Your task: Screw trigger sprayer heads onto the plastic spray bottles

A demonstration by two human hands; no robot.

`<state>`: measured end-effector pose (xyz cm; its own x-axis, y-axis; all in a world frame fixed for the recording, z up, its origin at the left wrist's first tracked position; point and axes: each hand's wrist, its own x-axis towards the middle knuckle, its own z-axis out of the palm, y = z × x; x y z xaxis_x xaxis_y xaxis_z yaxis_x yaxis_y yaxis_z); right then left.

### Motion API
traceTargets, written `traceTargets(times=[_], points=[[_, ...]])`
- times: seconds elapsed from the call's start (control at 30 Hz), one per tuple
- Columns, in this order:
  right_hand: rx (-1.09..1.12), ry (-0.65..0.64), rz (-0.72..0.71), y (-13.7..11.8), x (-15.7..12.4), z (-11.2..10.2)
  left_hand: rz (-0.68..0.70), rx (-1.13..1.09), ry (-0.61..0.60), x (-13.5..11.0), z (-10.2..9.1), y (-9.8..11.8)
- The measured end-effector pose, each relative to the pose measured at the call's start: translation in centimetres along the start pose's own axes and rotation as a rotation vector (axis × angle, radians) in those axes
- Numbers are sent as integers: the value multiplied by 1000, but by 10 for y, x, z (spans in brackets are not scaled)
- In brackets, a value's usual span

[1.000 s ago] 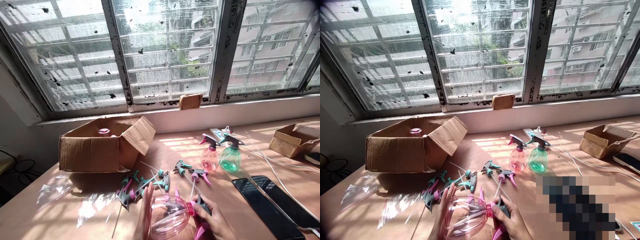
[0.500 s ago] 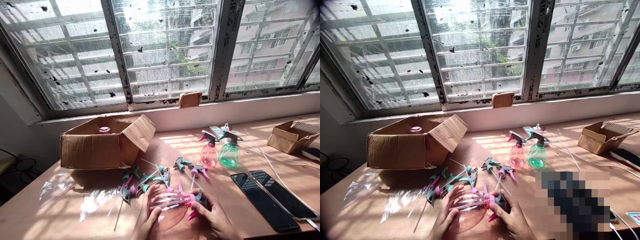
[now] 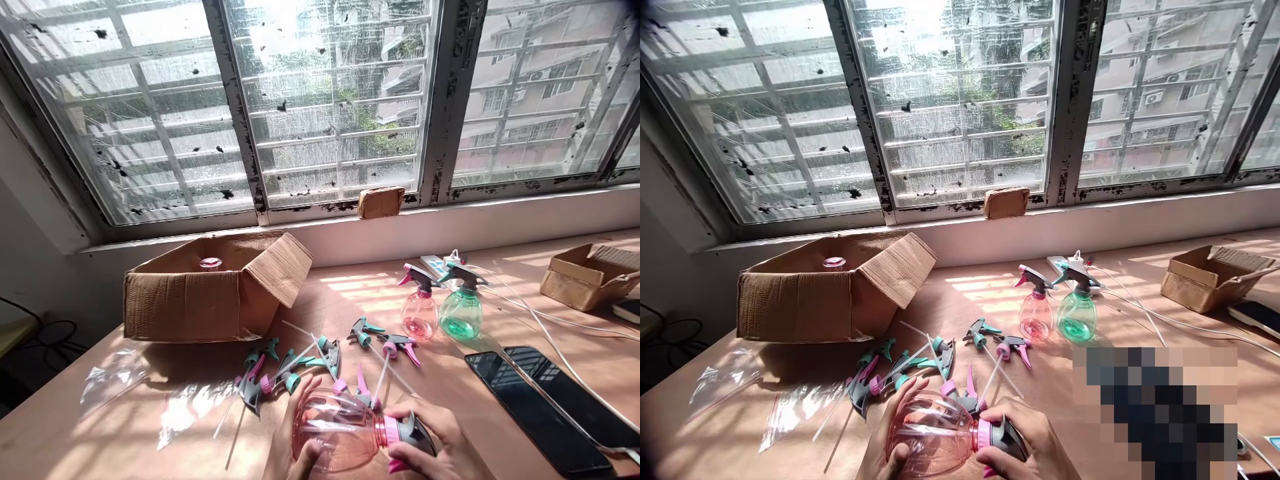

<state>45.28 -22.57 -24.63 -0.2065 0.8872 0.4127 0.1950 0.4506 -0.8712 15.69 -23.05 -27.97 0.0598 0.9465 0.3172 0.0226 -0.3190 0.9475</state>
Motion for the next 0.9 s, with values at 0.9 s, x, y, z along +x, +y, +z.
traceTargets(times=[0.9], points=[[40,74,-243,32,-1,15,-146,-214,125,1,7,21]])
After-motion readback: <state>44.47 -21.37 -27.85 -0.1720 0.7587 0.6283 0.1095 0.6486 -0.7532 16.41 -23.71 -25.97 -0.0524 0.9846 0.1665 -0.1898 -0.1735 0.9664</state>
